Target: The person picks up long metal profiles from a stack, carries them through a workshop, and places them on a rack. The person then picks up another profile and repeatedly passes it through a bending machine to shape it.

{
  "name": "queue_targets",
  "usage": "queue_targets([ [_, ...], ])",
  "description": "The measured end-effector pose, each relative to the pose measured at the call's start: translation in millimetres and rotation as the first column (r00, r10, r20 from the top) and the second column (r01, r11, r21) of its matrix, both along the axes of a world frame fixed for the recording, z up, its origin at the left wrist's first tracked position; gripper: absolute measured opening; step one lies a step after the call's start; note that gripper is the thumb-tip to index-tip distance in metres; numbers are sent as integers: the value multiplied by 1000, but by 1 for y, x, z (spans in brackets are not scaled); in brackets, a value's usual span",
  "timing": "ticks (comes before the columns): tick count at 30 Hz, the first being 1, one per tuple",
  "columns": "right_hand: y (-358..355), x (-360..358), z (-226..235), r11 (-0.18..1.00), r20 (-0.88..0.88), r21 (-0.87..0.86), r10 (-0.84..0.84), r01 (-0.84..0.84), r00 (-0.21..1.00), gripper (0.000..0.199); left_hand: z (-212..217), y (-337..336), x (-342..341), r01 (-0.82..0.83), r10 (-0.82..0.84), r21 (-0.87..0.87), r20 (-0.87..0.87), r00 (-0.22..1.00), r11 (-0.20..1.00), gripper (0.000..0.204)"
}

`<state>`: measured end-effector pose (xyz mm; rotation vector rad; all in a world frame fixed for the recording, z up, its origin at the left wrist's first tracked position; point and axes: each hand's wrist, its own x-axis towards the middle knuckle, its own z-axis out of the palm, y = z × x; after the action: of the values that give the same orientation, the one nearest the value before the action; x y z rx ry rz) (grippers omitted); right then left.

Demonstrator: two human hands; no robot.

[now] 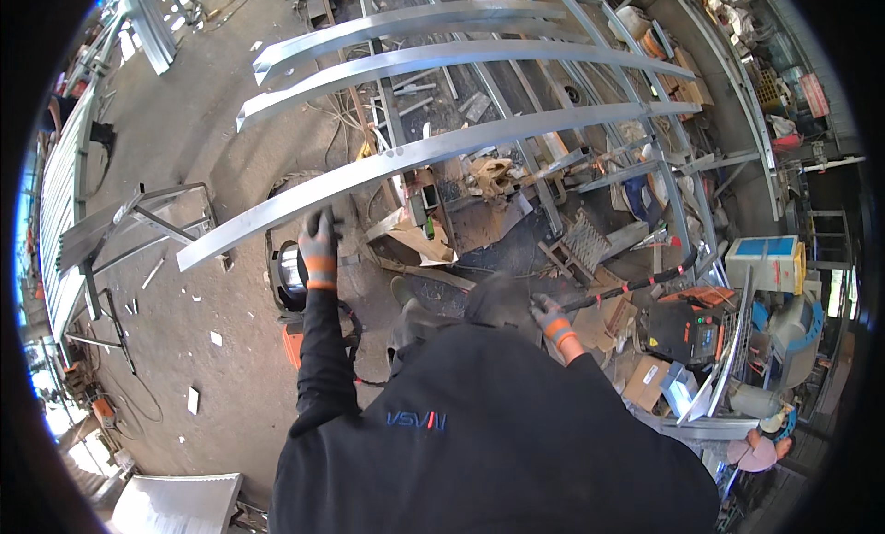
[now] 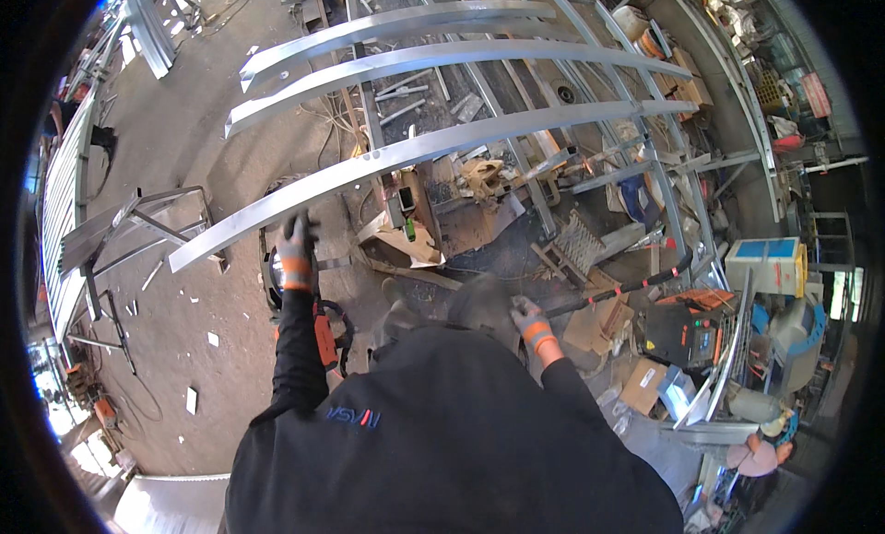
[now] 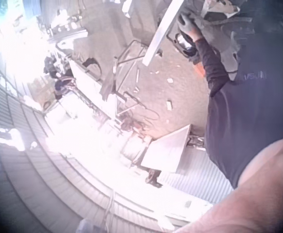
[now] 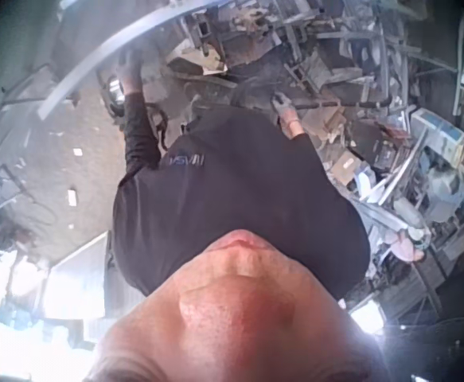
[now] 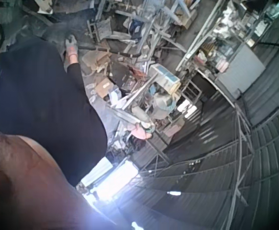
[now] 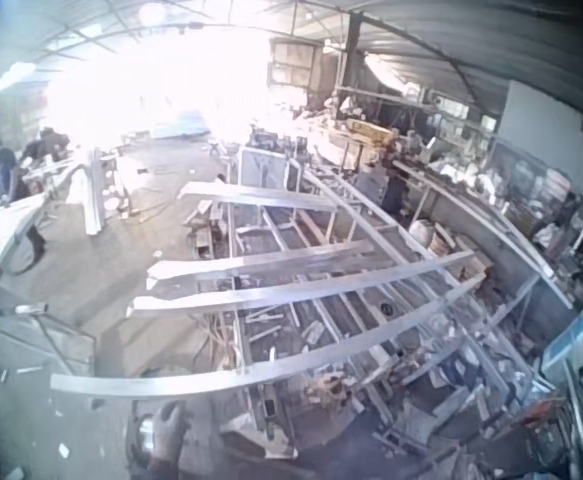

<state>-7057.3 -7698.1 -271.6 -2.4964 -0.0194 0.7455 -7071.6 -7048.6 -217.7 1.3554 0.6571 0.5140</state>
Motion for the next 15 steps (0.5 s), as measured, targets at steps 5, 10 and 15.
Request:
queue_targets([
  [5,86,47,60,973,146,137,-203,184,968,52,69,34,127,-23,33,-74,146,989,997,31],
  [10,161,124,89,988,292,-16,-142,154,946,48,35,58,227,65,-66,17,45,997,998,29],
  [15,246,293,127,931,416,352,-62,-97,907,47,-40,75,347,115,-54,215,-270,961,970,56],
])
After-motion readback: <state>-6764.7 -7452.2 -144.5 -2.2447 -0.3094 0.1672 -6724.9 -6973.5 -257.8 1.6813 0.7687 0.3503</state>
